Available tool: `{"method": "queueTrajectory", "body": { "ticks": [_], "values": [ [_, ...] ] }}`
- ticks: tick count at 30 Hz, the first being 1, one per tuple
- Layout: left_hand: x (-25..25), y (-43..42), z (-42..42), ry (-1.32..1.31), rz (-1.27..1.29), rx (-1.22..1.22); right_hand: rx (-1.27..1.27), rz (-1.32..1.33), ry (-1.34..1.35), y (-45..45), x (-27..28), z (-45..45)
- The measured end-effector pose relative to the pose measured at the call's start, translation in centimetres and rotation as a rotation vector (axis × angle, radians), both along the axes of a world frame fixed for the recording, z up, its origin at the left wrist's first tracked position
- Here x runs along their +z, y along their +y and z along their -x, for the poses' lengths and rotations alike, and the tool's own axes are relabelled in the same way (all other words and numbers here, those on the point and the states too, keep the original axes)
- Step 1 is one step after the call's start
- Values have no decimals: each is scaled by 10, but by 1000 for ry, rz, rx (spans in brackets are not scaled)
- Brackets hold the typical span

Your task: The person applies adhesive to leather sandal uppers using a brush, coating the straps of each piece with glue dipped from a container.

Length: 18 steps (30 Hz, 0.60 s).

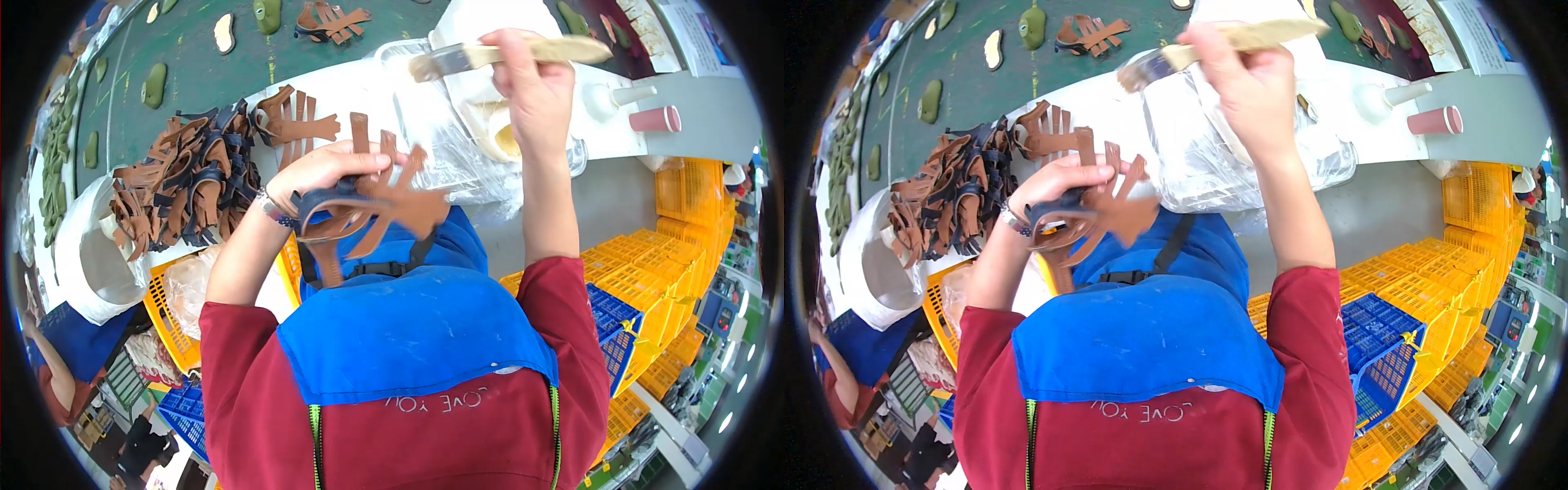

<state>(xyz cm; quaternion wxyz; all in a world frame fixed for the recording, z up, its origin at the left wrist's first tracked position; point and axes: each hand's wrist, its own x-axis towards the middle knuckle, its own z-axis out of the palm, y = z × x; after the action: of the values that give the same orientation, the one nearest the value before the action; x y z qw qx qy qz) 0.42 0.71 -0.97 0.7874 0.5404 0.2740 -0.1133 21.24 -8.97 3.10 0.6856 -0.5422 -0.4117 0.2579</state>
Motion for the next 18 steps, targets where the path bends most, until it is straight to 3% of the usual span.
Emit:
{"method": "queueTrajectory", "body": {
  "ticks": [1, 3, 4, 7, 12, 15, 18],
  "values": [
    [-2, 5, 3, -45, 217, 76, -25, -15, 84, -3, -3, -2],
    [-20, 2, 4, -139, 246, 351, -71, -18, 78, -6, -15, 2],
    [-20, 5, 5, -207, 438, 324, -91, -25, 38, -5, -25, 7],
    [-28, 6, 6, -176, 378, 468, 4, 58, 35, -7, -40, 22],
    [-22, -2, 6, -249, 419, 483, 15, 22, -62, 2, -62, 47],
    [-23, -6, 4, -258, 406, 469, -132, 88, -188, 1, -59, 45],
    [-9, -11, -3, -252, 325, 541, -193, 78, -58, -5, -40, 19]
  ]
}}
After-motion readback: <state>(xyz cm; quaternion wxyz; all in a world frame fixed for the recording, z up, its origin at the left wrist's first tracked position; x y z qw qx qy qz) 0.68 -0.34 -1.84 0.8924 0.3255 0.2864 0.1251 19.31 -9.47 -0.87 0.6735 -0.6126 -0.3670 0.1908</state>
